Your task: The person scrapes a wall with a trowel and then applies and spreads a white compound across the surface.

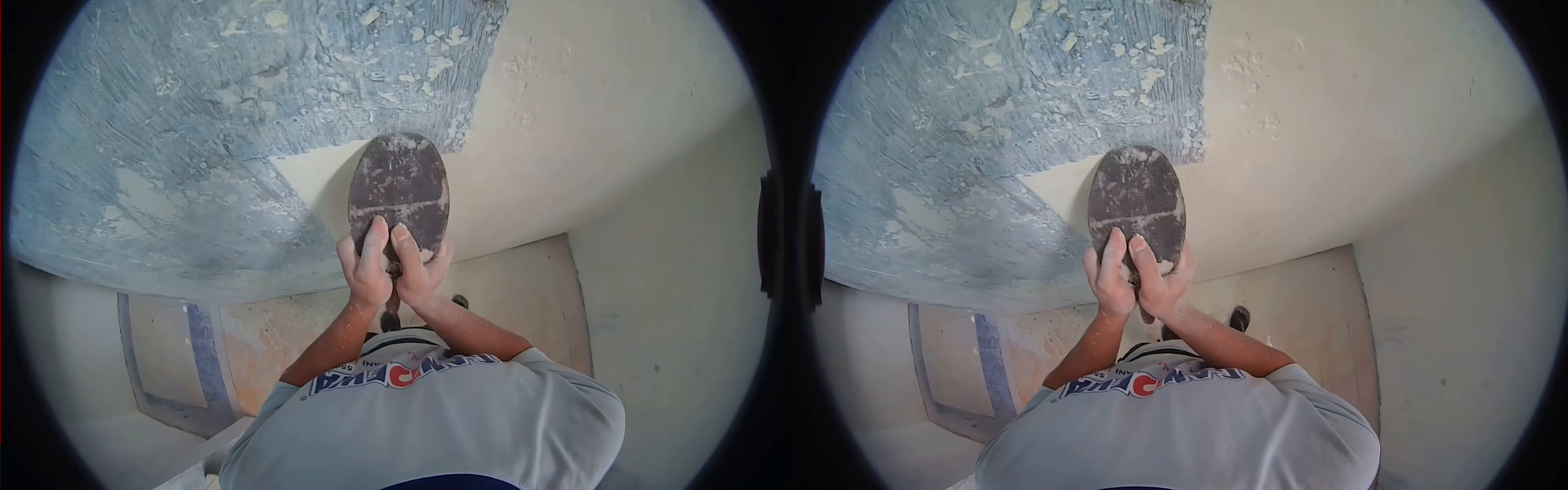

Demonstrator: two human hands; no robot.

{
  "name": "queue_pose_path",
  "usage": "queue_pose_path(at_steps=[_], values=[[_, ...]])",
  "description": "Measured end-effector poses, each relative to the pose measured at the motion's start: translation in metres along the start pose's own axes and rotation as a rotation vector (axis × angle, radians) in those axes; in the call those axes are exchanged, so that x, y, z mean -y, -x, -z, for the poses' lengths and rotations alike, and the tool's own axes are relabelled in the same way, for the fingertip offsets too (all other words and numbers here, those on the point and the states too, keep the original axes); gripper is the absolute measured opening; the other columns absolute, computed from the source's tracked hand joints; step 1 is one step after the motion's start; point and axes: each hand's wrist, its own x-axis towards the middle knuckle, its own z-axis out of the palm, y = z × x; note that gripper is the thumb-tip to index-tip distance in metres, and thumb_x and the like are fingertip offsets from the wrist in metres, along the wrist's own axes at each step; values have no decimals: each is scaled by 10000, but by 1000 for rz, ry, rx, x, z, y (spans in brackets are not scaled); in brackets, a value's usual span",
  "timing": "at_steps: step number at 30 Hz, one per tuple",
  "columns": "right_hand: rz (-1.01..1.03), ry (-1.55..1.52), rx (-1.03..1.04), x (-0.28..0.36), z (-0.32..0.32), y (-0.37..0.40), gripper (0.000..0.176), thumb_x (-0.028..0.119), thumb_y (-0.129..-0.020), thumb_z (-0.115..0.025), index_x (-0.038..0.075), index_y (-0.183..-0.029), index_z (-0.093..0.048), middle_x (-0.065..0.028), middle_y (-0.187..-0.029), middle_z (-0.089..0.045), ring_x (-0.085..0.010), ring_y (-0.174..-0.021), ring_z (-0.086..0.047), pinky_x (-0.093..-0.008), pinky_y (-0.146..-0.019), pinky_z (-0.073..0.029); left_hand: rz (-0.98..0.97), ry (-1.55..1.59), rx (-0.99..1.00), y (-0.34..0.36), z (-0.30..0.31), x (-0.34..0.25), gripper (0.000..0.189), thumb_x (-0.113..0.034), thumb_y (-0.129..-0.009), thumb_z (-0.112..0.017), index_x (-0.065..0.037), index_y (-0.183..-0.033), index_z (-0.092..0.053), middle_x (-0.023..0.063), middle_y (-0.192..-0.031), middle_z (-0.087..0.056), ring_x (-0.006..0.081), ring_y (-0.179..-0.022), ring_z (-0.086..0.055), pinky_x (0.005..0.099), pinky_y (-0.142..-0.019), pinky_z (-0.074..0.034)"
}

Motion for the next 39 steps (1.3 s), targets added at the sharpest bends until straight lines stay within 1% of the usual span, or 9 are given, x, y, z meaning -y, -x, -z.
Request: queue_pose_path(at_steps=[7, 9, 10, 16, 17, 19, 33, 36, 39], values=[[26, 84, -19, -8, 2, 7, 222, 136, -884, -645, -21, -1037, -615, -98, -896, -674, -162, -788, -630, -320, -690, -508, 630, 754, -25, -17, -4, -13, 305, -86, -923, -603, 62, -1189, -571, 119, -1053, -589, 199, -943, -572, 330, -799, -476], [49, 111, -10, 1, 2, 5, 215, 136, -886, -643, -20, -1030, -614, -98, -892, -673, -163, -790, -630, -320, -689, -507, 59, 38, -43, -8, -4, 0, 302, -74, -921, -604, 66, -1186, -574, 130, -1069, -596, 187, -942, -571, 323, -797, -477], [49, 135, -4, -2, 3, 4, 213, 135, -886, -642, -20, -1029, -613, -98, -890, -673, -162, -788, -630, -316, -687, -507, 622, 683, -12, -8, -4, -4, 284, -61, -916, -616, 56, -1173, -596, 158, -1116, -565, 224, -949, -578, 342, -796, -482], [66, 72, 5, -9, 2, 7, 204, 128, -890, -636, -12, -1038, -620, -87, -909, -675, -141, -799, -625, -306, -684, -505, 514, 599, -7, -10, -3, -8, 260, -109, -956, -537, 70, -1132, -606, 131, -1027, -621, 188, -921, -578, 313, -794, -467], [44, 25, 5, -6, -1, 2, 202, 127, -892, -635, -10, -1039, -623, -84, -918, -676, -139, -805, -625, -306, -685, -505, -6, 109, 6, -6, -1, 6, 275, -48, -916, -610, 71, -1164, -597, 165, -1105, -561, 259, -939, -596, 357, -799, -484], [15, -14, 2, -5, -5, 0, 205, 131, -892, -637, -11, -1040, -628, -87, -929, -677, -138, -818, -626, -303, -694, -504, 492, 559, 51, -12, 0, 0, 289, -52, -911, -615, 56, -1179, -601, 171, -1090, -557, 283, -929, -596, 364, -795, -484], [68, 62, -18, -22, 1, 12, 220, 149, -893, -640, -27, -1023, -616, -97, -898, -675, -151, -794, -631, -304, -697, -509, 740, 840, -27, -7, -3, -10, 221, -102, -930, -565, 48, -1075, -640, 138, -1022, -621, 186, -886, -606, 324, -773, -477], [7, 64, -6, -12, 3, 11, 232, 146, -894, -639, -28, -1046, -613, -89, -909, -671, -147, -804, -622, -299, -706, -508, 67, 115, -112, -2, -8, 5, 221, -157, -941, -578, 48, -979, -651, 70, -913, -650, 126, -849, -576, 295, -718, -472], [28, -28, -3, -14, -5, 2, 241, 150, -893, -643, -28, -1052, -613, -86, -909, -667, -147, -797, -614, -299, -709, -507, 688, 778, -34, -29, 0, -17, 225, -186, -935, -600, 33, -942, -653, 66, -883, -641, 117, -811, -568, 296, -687, -468]])
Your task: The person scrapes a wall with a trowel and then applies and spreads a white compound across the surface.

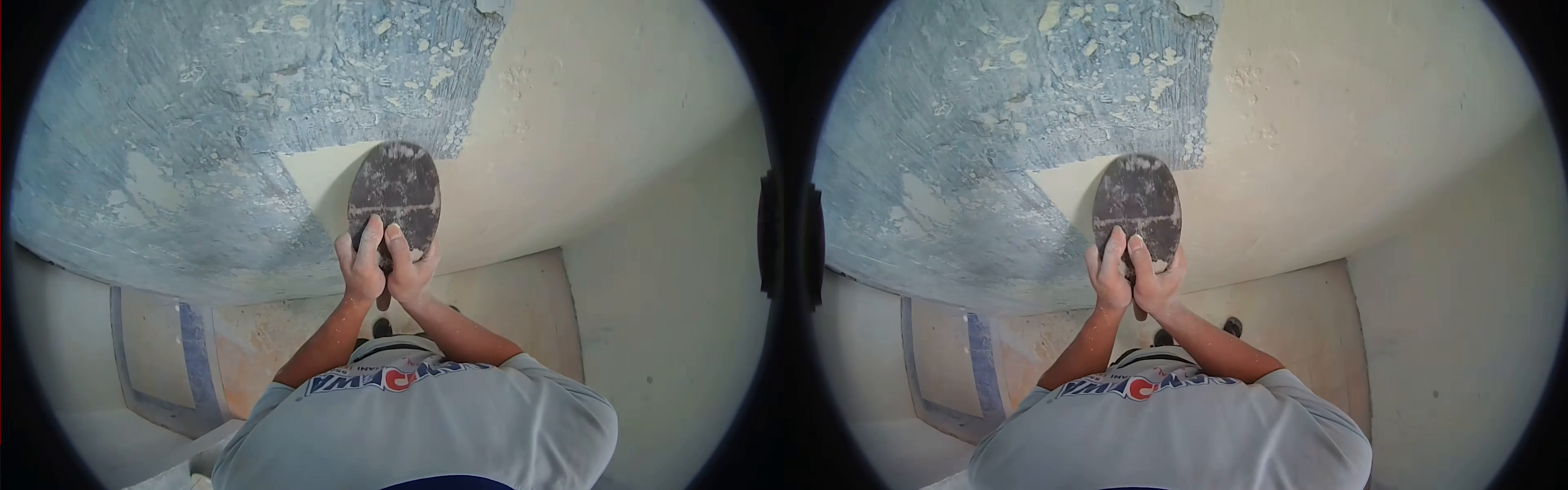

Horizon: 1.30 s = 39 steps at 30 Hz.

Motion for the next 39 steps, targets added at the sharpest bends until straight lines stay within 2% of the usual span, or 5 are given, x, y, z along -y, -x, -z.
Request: queue_pose_path(at_steps=[21, 27, 30, 32, 39], values=[[-58, -34, 5, -13, 25, 14, 216, 108, -895, -610, -15, -1073, -590, -65, -958, -647, -114, -846, -585, -268, -738, -479, 71, 39, -66, 22, -1, 25, 273, -256, -932, -626, 16, -926, -622, 73, -883, -625, 128, -795, -565, 295, -687, -467], [-72, -56, -2, -16, 25, 14, 214, 109, -896, -614, -15, -1069, -589, -65, -956, -646, -113, -848, -582, -269, -743, -479, -9, -101, 16, 25, 4, 37, 283, -180, -968, -570, 49, -1130, -609, 139, -1102, -560, 189, -1000, -560, 329, -845, -454], [-93, -63, 0, -17, 25, 14, 210, 111, -894, -619, -14, -1061, -591, -64, -951, -646, -113, -847, -582, -269, -743, -479, -293, -377, -33, 24, 4, 41, 258, -228, -949, -602, 29, -957, -626, 103, -984, -609, 144, -869, -558, 307, -733, -464], [-102, -53, 3, -22, 28, 12, 208, 113, -893, -622, -13, -1057, -592, -64, -949, -646, -113, -846, -582, -269, -742, -480, 29, 58, -49, 20, -6, 18, 255, -229, -946, -607, 25, -940, -631, 90, -946, -617, 139, -841, -559, 304, -716, -464], [-62, -17, -6, -18, 24, 10, 214, 127, -890, -626, -12, -1052, -600, -75, -942, -654, -127, -836, -595, -283, -729, -489, -14, 5, -79, 19, -11, 11, 245, -228, -942, -609, 15, -922, -631, 54, -856, -623, 119, -771, -556, 289, -679, -463]])
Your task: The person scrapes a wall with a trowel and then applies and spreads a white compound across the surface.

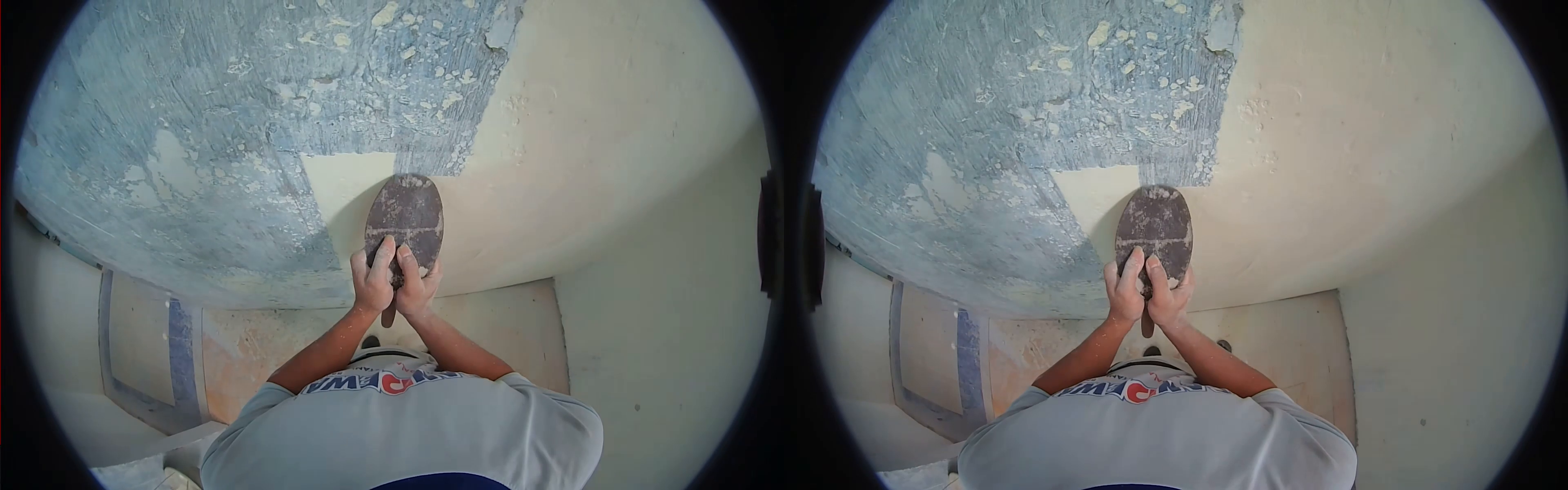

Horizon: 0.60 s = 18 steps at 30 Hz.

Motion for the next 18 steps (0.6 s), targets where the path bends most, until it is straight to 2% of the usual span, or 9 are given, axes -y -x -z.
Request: queue_pose_path(at_steps=[3, 7, 9, 10, 13, 14, 16, 17, 18], values=[[20, 24, 14, 11, -5, -6, 212, 126, -888, -627, -13, -1046, -604, -81, -938, -657, -132, -837, -600, -286, -729, -493, 49, 64, 30, -3, -6, -19, 227, -207, -947, -593, 15, -923, -632, 45, -879, -627, 102, -780, -550, 277, -679, -460], [28, 43, 27, 14, -5, -5, 215, 152, -890, -607, -4, -1038, -609, -56, -915, -647, -117, -805, -586, -278, -722, -478, 5, -18, 63, -5, -5, -15, 229, -207, -950, -586, 17, -927, -629, 39, -887, -627, 98, -788, -550, 274, -680, -459], [49, 56, 17, 26, -10, -9, 225, 151, -887, -619, -16, -1039, -607, -70, -917, -653, -127, -812, -596, -286, -720, -487, 44, 132, 78, -7, -10, -23, 229, -206, -948, -589, 17, -924, -634, 38, -878, -628, 101, -791, -553, 276, -680, -459], [60, 73, 11, 31, -12, -9, 236, 150, -885, -631, -28, -1039, -605, -85, -920, -660, -138, -818, -605, -294, -718, -496, 100, 150, 159, -10, -6, -26, 231, -205, -947, -587, 21, -937, -633, 44, -893, -633, 107, -809, -559, 283, -698, -461], [8, 59, 25, 28, -10, -11, 243, 160, -890, -611, -4, -1068, -590, -60, -920, -643, -124, -820, -586, -282, -731, -479, 100, 103, 78, -12, -4, -10, 241, -202, -945, -583, 32, -975, -630, 58, -934, -639, 116, -836, -564, 291, -728, -464], [12, 56, 28, 23, -7, -7, 243, 160, -890, -611, -4, -1068, -590, -60, -920, -643, -124, -820, -586, -282, -731, -479, 68, 17, 111, -8, 0, -8, 265, -199, -941, -584, 50, -1026, -615, 74, -993, -641, 130, -878, -570, 297, -757, -465], [19, 82, 6, 18, -6, -2, 242, 162, -889, -611, -4, -1062, -585, -58, -905, -637, -126, -803, -576, -290, -724, -478, 40, 151, 64, -4, -8, -10, 268, -197, -935, -591, 54, -1019, -624, 74, -978, -649, 139, -870, -578, 303, -751, -469], [58, 40, -14, 15, -8, -2, 249, 172, -886, -617, -6, -1059, -590, -57, -898, -636, -127, -798, -575, -291, -716, -478, -7, 175, -21, -2, -16, -11, 261, -206, -933, -594, 48, -975, -640, 69, -939, -655, 137, -845, -585, 307, -734, -472], [58, 42, -20, 20, -9, -3, 249, 172, -886, -617, -6, -1059, -590, -57, -898, -636, -127, -798, -575, -291, -716, -478, 22, 129, 51, -5, -11, -17, 260, -210, -934, -593, 44, -951, -644, 67, -916, -654, 134, -831, -583, 307, -723, -471]])
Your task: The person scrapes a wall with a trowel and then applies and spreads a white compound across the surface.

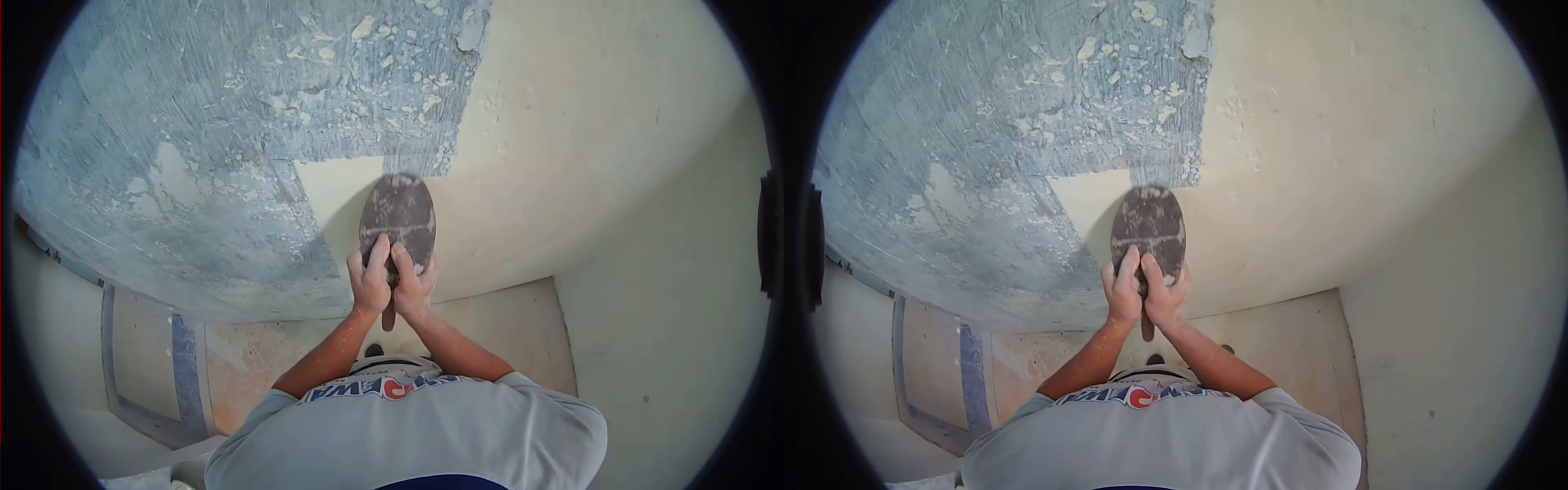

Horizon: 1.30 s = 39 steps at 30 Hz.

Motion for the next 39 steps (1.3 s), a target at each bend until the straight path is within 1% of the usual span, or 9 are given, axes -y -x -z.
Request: queue_pose_path(at_steps=[13, 16, 19, 24, 30, 33, 34, 36, 39], values=[[72, -80, 7, 36, -11, -22, 225, 175, -878, -661, -12, -998, -628, -79, -897, -658, -155, -813, -606, -303, -724, -491, 67, 63, 225, -11, -19, -40, 287, -209, -978, -508, 25, -1122, -593, 52, -1057, -618, 123, -929, -569, 277, -786, -464], [162, -190, -44, 64, 19, -26, 335, 175, -896, -607, -24, -1161, -558, -101, -1026, -626, -172, -904, -600, -298, -772, -485, -466, -165, 412, -6, -36, -70, 353, -174, -955, -451, 74, -1181, -561, 184, -1254, -537, 239, -1169, -515, 352, -985, -417], [159, -241, -153, 88, 59, -26, 395, 191, -890, -602, -30, -1209, -526, -114, -1058, -619, -185, -934, -597, -315, -811, -483, -871, -558, 29, -28, -8, -52, 465, -189, -928, -411, 62, -1312, -487, 247, -1436, -376, 371, -1368, -332, 444, -1123, -263], [-62, -235, -262, 97, 113, -31, 305, 272, -875, -628, 68, -1024, -457, -69, -802, -529, -134, -490, -473, -263, -343, -291, -806, -982, -404, -82, -30, 0, 690, -317, -976, -439, -89, -1538, -110, 234, -1586, 25, 410, -1458, 99, 604, -1123, 63], [-87, -199, -273, 104, 158, -34, 309, 243, -897, -615, 17, -1064, -487, -87, -781, -557, -135, -467, -477, -274, -344, -330, -798, -1404, 154, -64, -44, 30, 637, -376, -891, -598, -192, -1464, -388, 248, -1573, -81, 526, -1420, 67, 723, -1039, 105], [-76, -177, -344, 108, 182, -37, 312, 241, -893, -616, 23, -1072, -483, -81, -795, -557, -136, -472, -475, -269, -353, -323, -974, -996, -466, -79, -81, 39, 628, -426, -878, -600, -340, -1459, -378, 140, -1569, -217, 433, -1441, -111, 724, -1051, 97], [-100, -196, -332, 105, 191, -39, 303, 235, -892, -608, 27, -1072, -481, -84, -796, -556, -138, -471, -470, -268, -354, -320, -1117, -1615, -131, -58, -83, 40, 650, -429, -882, -588, -340, -1476, -340, 141, -1574, -207, 435, -1441, -109, 696, -1086, 69], [-134, -176, -333, 104, 195, -37, 272, 238, -890, -611, 52, -1039, -482, -62, -787, -544, -124, -488, -467, -252, -360, -313, -740, -1455, 629, -31, -97, 34, 639, -429, -881, -580, -344, -1472, -351, 137, -1576, -207, 428, -1441, -122, 681, -1104, 56], [-63, -113, -317, 103, 214, -39, 264, 249, -884, -622, 70, -1024, -488, -43, -779, -536, -111, -496, -464, -236, -363, -307, -906, -1224, -42, -58, -75, 28, 585, -403, -885, -569, -266, -1439, -439, 186, -1570, -197, 425, -1447, -114, 652, -1117, 26]])
